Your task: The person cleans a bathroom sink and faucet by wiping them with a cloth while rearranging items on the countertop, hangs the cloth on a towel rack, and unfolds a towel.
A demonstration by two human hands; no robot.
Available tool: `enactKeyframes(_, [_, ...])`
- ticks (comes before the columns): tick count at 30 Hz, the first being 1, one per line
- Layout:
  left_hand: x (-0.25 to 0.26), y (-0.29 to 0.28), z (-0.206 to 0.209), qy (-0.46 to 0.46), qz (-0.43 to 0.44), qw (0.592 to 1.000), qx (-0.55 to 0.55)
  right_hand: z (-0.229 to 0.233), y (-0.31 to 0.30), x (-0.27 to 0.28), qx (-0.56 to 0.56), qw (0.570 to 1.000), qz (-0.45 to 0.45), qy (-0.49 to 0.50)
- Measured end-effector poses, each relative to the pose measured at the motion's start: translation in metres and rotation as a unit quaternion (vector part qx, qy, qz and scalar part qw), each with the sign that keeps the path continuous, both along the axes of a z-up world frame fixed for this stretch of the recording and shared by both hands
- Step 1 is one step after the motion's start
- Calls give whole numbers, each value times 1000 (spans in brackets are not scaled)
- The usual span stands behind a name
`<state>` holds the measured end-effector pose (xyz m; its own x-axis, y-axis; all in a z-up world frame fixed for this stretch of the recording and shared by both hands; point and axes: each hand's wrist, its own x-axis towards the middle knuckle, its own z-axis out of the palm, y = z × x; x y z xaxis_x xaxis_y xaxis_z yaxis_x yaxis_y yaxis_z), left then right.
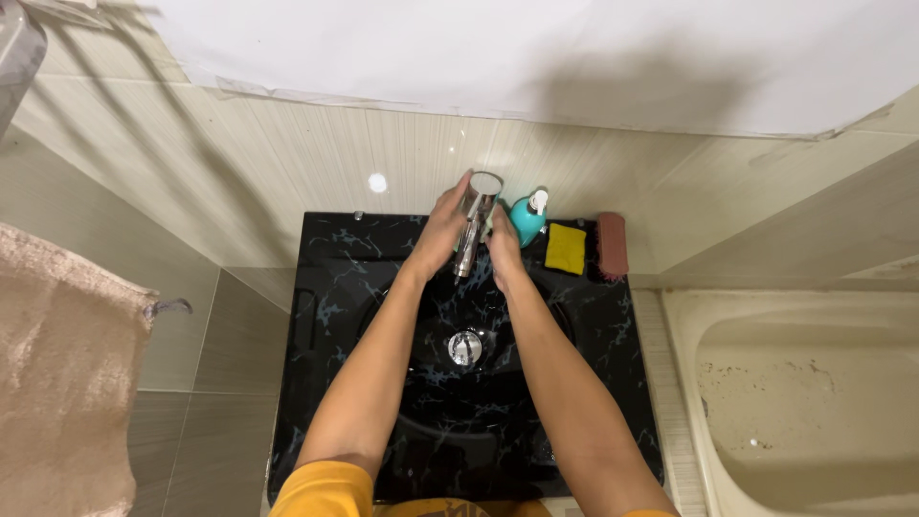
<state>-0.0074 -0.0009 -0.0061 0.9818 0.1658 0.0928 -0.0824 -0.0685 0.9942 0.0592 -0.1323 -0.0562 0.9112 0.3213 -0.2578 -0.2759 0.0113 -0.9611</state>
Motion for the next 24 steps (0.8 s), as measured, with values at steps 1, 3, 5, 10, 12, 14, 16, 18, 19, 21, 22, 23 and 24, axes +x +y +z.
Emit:
enactKeyframes(1, [-7, 0, -7, 9, 3, 996, 86, 0, -3, -3, 0, 1000, 1, 0])
enactKeyframes(3, [-18, -2, -20, -18, 7, 1000, -3, 1, -9, -8, -17, 998, 27, -48])
enactKeyframes(5, [-9, 3, -15, -50, 6, 995, -88, 2, -8, -6, -31, 998, 25, -58])
enactKeyframes(10, [7, -5, 30, 108, -16, 990, -84, -11, -20, -14, -20, 997, 18, -68])
enactKeyframes(12, [6, -8, 36, 97, -22, 990, -96, -8, -22, -15, -11, 998, 5, -61])
enactKeyframes(14, [6, -9, 35, 84, -29, 990, -107, -2, -20, -18, -18, 998, -4, -56])
enactKeyframes(16, [2, -5, 28, 74, -53, 995, -48, 3, -18, -20, -26, 998, -13, -49])
enactKeyframes(18, [5, 0, 21, 55, -66, 996, -28, 3, -16, -22, -54, 998, -23, -32])
enactKeyframes(19, [6, 2, 17, 34, -79, 996, -8, 0, -15, -21, -54, 998, -23, -30])
enactKeyframes(21, [4, 0, 6, 22, -67, 998, -4, -8, -10, -19, -13, 999, -39, -26])
enactKeyframes(22, [5, -2, 3, 5, -59, 998, 2, -11, -8, -17, -13, 999, -38, -27])
enactKeyframes(23, [3, -3, 0, 4, -58, 998, 3, -15, -5, -17, 23, 998, -43, 50])
enactKeyframes(24, [-1, -8, -2, -33, -15, 999, 33, -18, -5, -15, 58, 989, -50, 127])
